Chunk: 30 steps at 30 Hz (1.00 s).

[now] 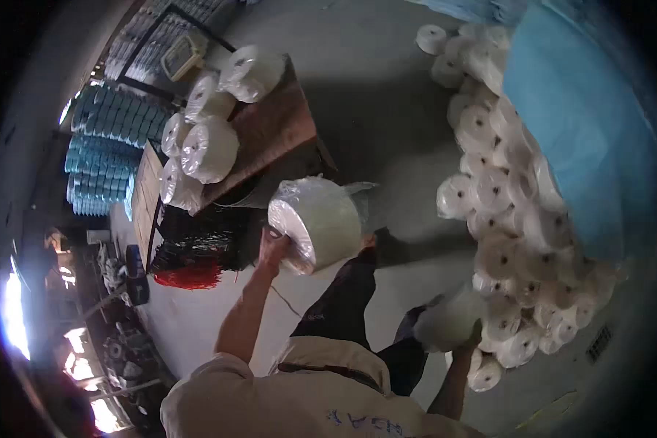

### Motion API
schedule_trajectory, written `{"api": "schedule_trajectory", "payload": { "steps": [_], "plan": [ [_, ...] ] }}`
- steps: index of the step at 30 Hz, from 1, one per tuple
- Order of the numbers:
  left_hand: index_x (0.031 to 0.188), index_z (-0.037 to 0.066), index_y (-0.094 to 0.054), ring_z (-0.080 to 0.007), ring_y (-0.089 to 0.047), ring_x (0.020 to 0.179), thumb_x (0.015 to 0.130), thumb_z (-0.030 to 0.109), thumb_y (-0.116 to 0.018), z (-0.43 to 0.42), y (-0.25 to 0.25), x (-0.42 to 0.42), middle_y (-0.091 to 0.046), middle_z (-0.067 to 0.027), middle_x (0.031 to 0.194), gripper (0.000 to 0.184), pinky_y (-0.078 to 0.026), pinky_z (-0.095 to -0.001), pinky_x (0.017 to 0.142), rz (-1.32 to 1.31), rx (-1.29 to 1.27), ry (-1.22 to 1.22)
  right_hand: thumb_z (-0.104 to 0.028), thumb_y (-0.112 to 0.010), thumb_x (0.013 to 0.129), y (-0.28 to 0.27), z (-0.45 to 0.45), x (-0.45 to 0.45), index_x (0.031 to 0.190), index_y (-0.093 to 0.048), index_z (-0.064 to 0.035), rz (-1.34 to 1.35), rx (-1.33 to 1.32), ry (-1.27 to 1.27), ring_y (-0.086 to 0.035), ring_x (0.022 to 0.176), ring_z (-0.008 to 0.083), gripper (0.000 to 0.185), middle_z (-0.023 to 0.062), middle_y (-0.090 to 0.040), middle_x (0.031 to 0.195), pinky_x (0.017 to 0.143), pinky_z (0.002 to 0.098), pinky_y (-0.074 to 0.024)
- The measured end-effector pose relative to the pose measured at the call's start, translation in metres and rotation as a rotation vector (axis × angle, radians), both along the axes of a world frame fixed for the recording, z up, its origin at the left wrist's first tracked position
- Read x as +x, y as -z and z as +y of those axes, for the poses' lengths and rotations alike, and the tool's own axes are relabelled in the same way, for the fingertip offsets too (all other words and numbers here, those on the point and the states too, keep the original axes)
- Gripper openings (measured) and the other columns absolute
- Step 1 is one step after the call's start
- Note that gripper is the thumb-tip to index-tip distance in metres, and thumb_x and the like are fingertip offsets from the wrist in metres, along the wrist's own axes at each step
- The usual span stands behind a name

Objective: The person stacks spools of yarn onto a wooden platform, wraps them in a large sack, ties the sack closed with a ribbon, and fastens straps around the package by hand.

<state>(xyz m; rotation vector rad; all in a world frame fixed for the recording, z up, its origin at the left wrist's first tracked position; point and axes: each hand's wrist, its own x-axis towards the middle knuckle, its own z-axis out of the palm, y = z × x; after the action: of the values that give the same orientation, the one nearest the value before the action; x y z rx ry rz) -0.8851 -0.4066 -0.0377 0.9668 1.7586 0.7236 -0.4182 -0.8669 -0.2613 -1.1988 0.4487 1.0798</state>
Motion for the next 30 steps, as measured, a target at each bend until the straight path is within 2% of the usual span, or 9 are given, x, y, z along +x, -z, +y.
{"api": "schedule_trajectory", "payload": {
  "steps": [2, 4, 5, 8, 12, 16, 20, 26, 30],
  "plan": [
    [0.132, 0.005, -0.053, -0.0201, -0.068, 0.094, 0.08, 0.012, -0.067, 0.077, -0.043, -0.031, -0.065, -0.0087, 0.107, 0.055, -0.059, -0.0366, 0.078, 0.189, 0.192, 0.091, -0.053, -0.053, 0.104, -0.037, 0.053, -0.059, 0.152, -0.051, -0.0056, -0.107, 0.255, -0.121, -0.051, 0.135, 0.0354, 0.068, 0.0163, -0.054, 0.151, 0.113, 0.0499, -0.044],
    [0.143, -0.001, -0.049, -0.0253, -0.068, 0.105, 0.078, 0.009, -0.068, 0.167, -0.052, -0.086, -0.069, -0.0109, 0.116, 0.069, -0.057, -0.0373, 0.09, 0.025, 0.22, 0.172, -0.055, -0.05, 0.105, -0.197, 0.188, -0.113, 0.15, -0.052, -0.0053, 0.145, 0.342, -0.068, -0.054, 0.133, 0.0351, 0.068, 0.0151, -0.055, 0.15, 0.11, 0.05, -0.0479],
    [0.139, 0.002, -0.052, -0.028, -0.072, 0.108, 0.071, 0.026, -0.082, 0.217, -0.05, -0.104, -0.072, -0.0194, 0.119, 0.078, -0.058, -0.0424, 0.093, 0.065, 0.362, 0.258, -0.054, -0.048, 0.105, -0.13, 0.183, -0.111, 0.149, -0.054, -0.007, -0.136, 0.261, -0.171, -0.055, 0.132, 0.0343, 0.064, 0.0134, -0.055, 0.15, 0.108, 0.0492, -0.05],
    [0.149, 0.012, -0.049, -0.0421, -0.069, 0.117, 0.064, 0.047, -0.091, 0.347, -0.081, -0.11, -0.072, -0.0188, 0.126, 0.101, -0.055, -0.0505, 0.099, 0.866, 0.336, 0.449, -0.052, -0.045, 0.106, -0.23, 0.345, -0.129, 0.149, -0.054, -0.0074, -0.047, 0.517, -0.248, -0.057, 0.131, 0.0344, 0.062, 0.0123, -0.057, 0.148, 0.109, 0.0493, -0.0501],
    [0.147, 0.01, -0.05, -0.0386, -0.06, 0.131, 0.064, 0.044, -0.09, 0.425, -0.117, -0.115, -0.06, -0.0196, 0.143, 0.099, -0.052, -0.0495, 0.106, 0.796, 0.226, 0.636, -0.04, -0.056, 0.102, -0.293, 0.592, -0.13, 0.152, -0.05, -0.0058, -0.343, 0.538, -0.562, -0.061, 0.128, 0.0331, 0.061, 0.0146, -0.058, 0.148, 0.107, 0.05, -0.052],
    [0.147, 0.007, -0.049, -0.0491, -0.047, 0.137, 0.076, 0.037, -0.081, 0.393, -0.086, -0.121, -0.05, -0.0215, 0.151, 0.083, -0.041, -0.0592, 0.115, 0.662, 0.701, 0.373, -0.047, -0.085, 0.078, -0.458, 0.864, -0.278, 0.148, -0.054, 0.0005, -1.433, 0.79, -1.024, -0.068, 0.12, 0.0338, 0.09, 0.019, -0.071, 0.13, 0.102, 0.0415, -0.0523],
    [0.141, 0.007, -0.052, -0.0494, -0.05, 0.132, 0.082, 0.017, -0.073, 0.277, -0.09, -0.123, -0.05, -0.0241, 0.148, 0.063, -0.043, -0.0555, 0.114, 0.338, 0.796, 0.4, -0.061, -0.082, 0.07, -0.458, 1.013, -0.393, 0.147, -0.059, -0.0094, -2.284, 0.474, -1.081, -0.063, 0.127, 0.0416, 0.096, 0.0218, -0.07, 0.132, 0.11, 0.0499, -0.0465],
    [0.117, 0.003, -0.072, -0.0401, -0.068, 0.111, 0.086, 0.012, -0.073, 0.104, -0.047, -0.186, -0.07, -0.0195, 0.119, 0.033, -0.055, -0.0464, 0.1, 0.273, 0.387, 0.307, -0.058, -0.082, 0.071, -0.462, 1.071, -0.453, 0.145, -0.062, -0.0115, -2.318, 0.199, -1.394, -0.06, 0.128, 0.0385, 0.09, 0.0217, -0.068, 0.135, 0.113, 0.0508, -0.0436],
    [0.108, 0.0, -0.076, -0.0379, -0.073, 0.101, 0.093, 0.016, -0.065, 0.02, 0.05, -0.237, -0.075, -0.0214, 0.106, 0.024, -0.058, -0.0441, 0.089, 0.221, -0.013, 0.169, -0.036, -0.081, 0.081, -0.43, 0.996, -0.442, 0.111, -0.07, -0.0036, -2.202, 0.606, -0.761, -0.065, 0.109, 0.0433, 0.046, 0.0243, -0.07, 0.113, 0.095, 0.0541, -0.0496]
  ]
}}
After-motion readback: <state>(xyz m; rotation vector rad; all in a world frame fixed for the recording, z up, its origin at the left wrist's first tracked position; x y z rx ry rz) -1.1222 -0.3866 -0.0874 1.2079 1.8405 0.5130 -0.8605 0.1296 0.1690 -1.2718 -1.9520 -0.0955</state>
